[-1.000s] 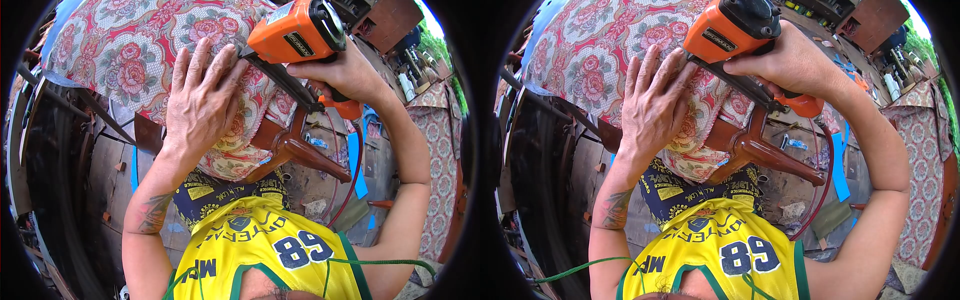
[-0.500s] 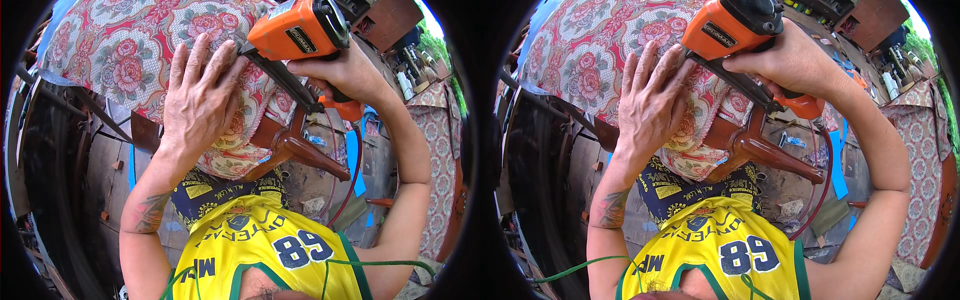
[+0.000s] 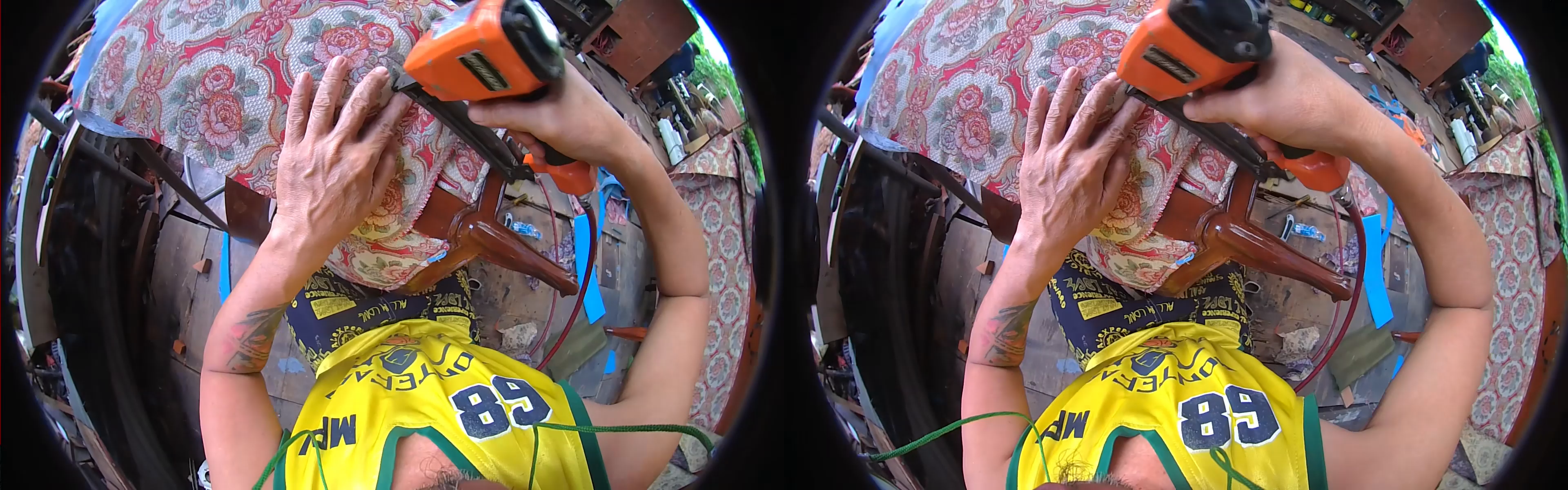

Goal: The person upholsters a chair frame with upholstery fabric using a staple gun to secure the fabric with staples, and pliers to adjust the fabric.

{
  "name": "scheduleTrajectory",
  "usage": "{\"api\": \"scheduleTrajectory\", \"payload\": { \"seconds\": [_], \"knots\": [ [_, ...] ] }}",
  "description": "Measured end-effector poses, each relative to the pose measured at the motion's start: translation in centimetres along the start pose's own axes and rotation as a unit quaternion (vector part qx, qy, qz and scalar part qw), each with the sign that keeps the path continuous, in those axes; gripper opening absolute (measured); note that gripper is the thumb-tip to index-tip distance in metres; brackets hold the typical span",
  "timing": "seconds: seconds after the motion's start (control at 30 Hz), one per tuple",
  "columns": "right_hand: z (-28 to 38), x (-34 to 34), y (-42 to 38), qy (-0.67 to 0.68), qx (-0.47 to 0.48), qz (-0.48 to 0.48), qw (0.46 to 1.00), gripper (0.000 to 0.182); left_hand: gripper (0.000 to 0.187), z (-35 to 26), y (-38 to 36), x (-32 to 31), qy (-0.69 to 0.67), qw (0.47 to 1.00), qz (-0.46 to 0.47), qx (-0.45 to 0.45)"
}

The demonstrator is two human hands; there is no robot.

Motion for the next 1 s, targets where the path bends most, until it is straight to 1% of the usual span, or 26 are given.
{"api": "scheduleTrajectory", "payload": {
  "seconds": [0.03, 0.07, 0.17, 0.2, 0.23, 0.3, 0.37, 0.43, 0.47, 0.5, 0.53, 0.57, 0.6, 0.63, 0.7, 0.73, 0.77, 0.87, 0.93, 0.97, 1.0],
  "knots": [
    [0.2, -0.1, -0.1, -0.008, -0.006, 0.002, 1.000, 0.029, 0.052, 0.0, 0.0, 0.0, 0.004, 1.000, 0.005, 0.001],
    [0.2, 0.0, -0.3, -0.011, -0.004, -0.016, 1.000, 0.027, 0.052, -0.1, -0.1, -0.1, 0.009, 1.000, 0.008, -0.004],
    [-1.2, 1.3, -0.9, 0.021, 0.008, -0.039, 0.999, 0.028, 0.052, 0.0, 0.0, -0.2, 0.012, 1.000, 0.010, -0.010],
    [-1.2, 2.1, -1.5, 0.014, -0.006, -0.049, 0.999, 0.028, 0.051, 0.0, 0.1, -0.1, 0.017, 1.000, 0.017, -0.008],
    [-1.6, 3.0, -2.0, 0.038, -0.023, -0.031, 0.999, 0.027, 0.050, -0.1, 0.3, -0.1, 0.022, 0.999, 0.022, -0.006],
    [-2.5, 4.3, -3.6, 0.066, 0.007, -0.077, 0.995, 0.026, 0.051, -0.5, 0.7, 0.3, 0.027, 0.999, 0.033, 0.002],
    [-3.2, 5.0, -4.8, 0.073, 0.021, -0.094, 0.993, 0.027, 0.051, -0.7, 0.6, 0.1, 0.032, 0.999, 0.040, 0.009],
    [-4.4, 5.4, -6.1, 0.070, 0.003, -0.157, 0.985, 0.026, 0.064, -0.8, 0.1, -0.1, 0.035, 0.999, 0.028, -0.010],
    [-5.0, 6.2, -6.5, 0.034, -0.054, -0.117, 0.991, 0.026, 0.077, -0.6, -0.7, -0.6, 0.024, 0.999, 0.023, -0.031],
    [-6.1, 5.9, -6.9, 0.046, -0.054, -0.119, 0.990, 0.026, 0.077, -1.3, -1.2, -0.6, 0.031, 0.998, 0.031, -0.038],
    [-6.7, 5.7, -7.2, -0.021, 0.049, -0.173, 0.983, 0.028, 0.077, -2.2, -1.3, -0.6, 0.018, 0.999, 0.019, -0.021],
    [-6.8, 5.7, -7.6, -0.091, 0.149, -0.228, 0.958, 0.029, 0.078, -3.2, -1.1, -0.6, 0.006, 1.000, 0.005, -0.004],
    [-6.7, 5.6, -8.4, -0.052, 0.054, -0.212, 0.974, 0.033, 0.058, -4.6, -0.6, -0.2, -0.007, 0.999, -0.033, 0.023],
    [-7.6, 5.3, -8.7, -0.044, 0.055, -0.215, 0.974, 0.033, 0.058, -4.8, -0.5, -0.4, -0.001, 0.999, -0.029, 0.018],
    [-9.3, 5.2, -9.3, -0.021, 0.172, -0.296, 0.939, 0.024, 0.040, -4.5, -0.4, -1.4, -0.011, 0.997, -0.072, 0.026],
    [-9.9, 5.3, -9.9, -0.003, 0.156, -0.307, 0.939, 0.027, 0.025, -4.7, -0.4, -2.0, -0.015, 0.994, -0.112, -0.011],
    [-10.2, 5.4, -10.5, 0.002, 0.160, -0.310, 0.937, 0.027, 0.019, -4.7, -0.5, -2.3, -0.009, 0.991, -0.121, -0.049],
    [-11.2, 5.6, -12.7, -0.004, 0.149, -0.341, 0.928, 0.025, 0.013, -4.3, -0.7, -2.5, -0.034, 0.990, -0.137, -0.027],
    [-12.1, 5.8, -13.9, 0.010, 0.126, -0.353, 0.927, 0.024, 0.011, -4.2, 0.0, -1.7, -0.059, 0.990, -0.127, 0.009],
    [-12.7, 5.8, -14.5, 0.017, 0.112, -0.360, 0.926, 0.024, 0.010, -3.7, 0.8, -0.7, -0.050, 0.988, -0.142, 0.014],
    [-13.2, 5.8, -15.1, 0.023, 0.097, -0.369, 0.924, 0.024, 0.012, -3.1, 2.3, 0.3, -0.067, 0.986, -0.117, 0.094]
  ]
}}
Point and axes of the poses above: each hand's wrist, its own y-axis towards the middle knuckle, its own x-axis out of the back of the hand, z = x × y, the point moved 3 cm from there along y, towards the middle knuckle, and after that the axes turned 3 degrees about -z, right-handed, at the moved point
